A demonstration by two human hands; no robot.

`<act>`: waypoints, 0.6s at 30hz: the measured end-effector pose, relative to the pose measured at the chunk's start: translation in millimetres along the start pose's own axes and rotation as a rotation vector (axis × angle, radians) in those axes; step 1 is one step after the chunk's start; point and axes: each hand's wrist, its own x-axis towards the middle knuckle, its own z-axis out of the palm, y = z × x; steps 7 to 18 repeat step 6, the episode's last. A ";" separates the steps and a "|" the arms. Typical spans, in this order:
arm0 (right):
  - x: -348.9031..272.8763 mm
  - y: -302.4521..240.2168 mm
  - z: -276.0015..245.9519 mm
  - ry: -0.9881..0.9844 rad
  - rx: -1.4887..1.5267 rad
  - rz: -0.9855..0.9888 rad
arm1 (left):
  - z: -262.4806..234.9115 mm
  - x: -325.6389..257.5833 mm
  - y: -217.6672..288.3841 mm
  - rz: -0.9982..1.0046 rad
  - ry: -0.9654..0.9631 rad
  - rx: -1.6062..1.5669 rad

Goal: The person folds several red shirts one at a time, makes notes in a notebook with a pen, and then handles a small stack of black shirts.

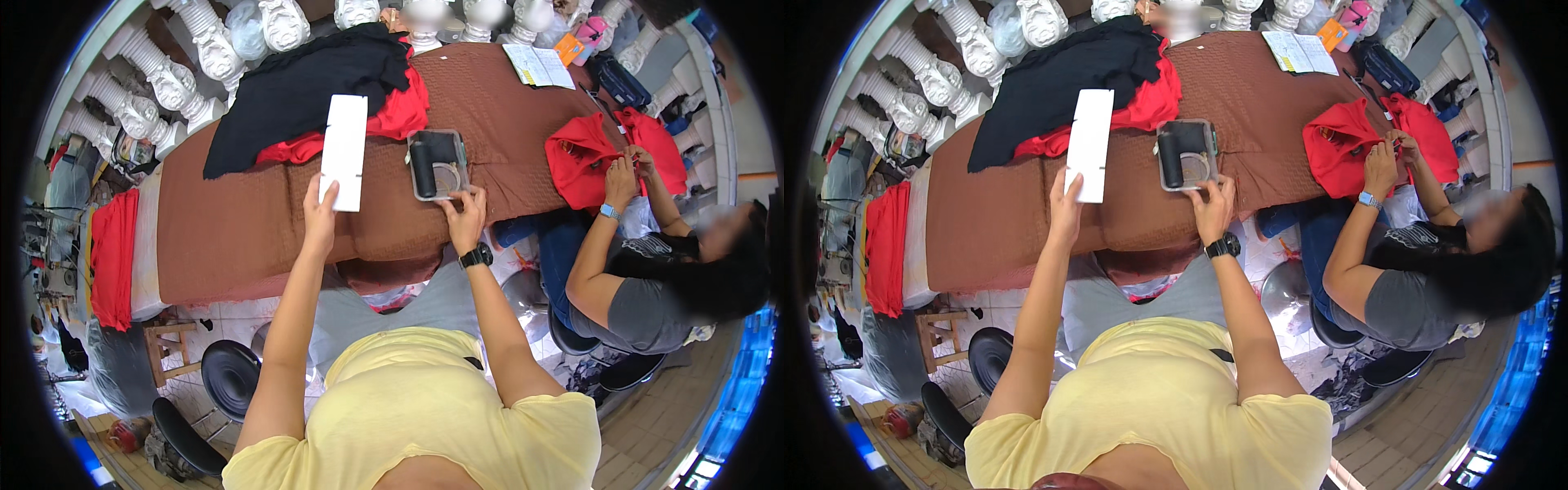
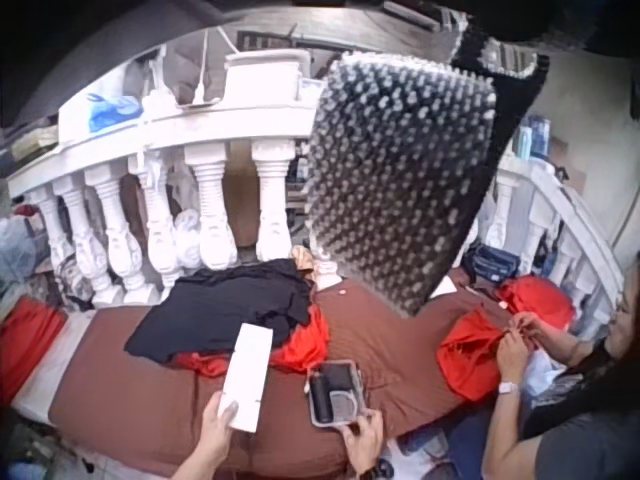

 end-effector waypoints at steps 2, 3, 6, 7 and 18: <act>7.4 5.4 -0.8 -0.004 -0.039 -0.006 | -29.4 -27.4 -20.7 0.011 0.017 0.111; 10.1 6.2 -1.9 -0.032 -0.057 0.006 | -39.5 -39.0 -26.9 0.018 0.030 0.165; 21.5 9.4 -4.8 -0.124 -0.096 0.035 | -58.4 -63.7 -41.0 0.081 0.021 0.262; 21.5 9.4 -4.8 -0.124 -0.096 0.035 | -58.4 -63.7 -41.0 0.081 0.021 0.262; 21.5 9.4 -4.8 -0.124 -0.096 0.035 | -58.4 -63.7 -41.0 0.081 0.021 0.262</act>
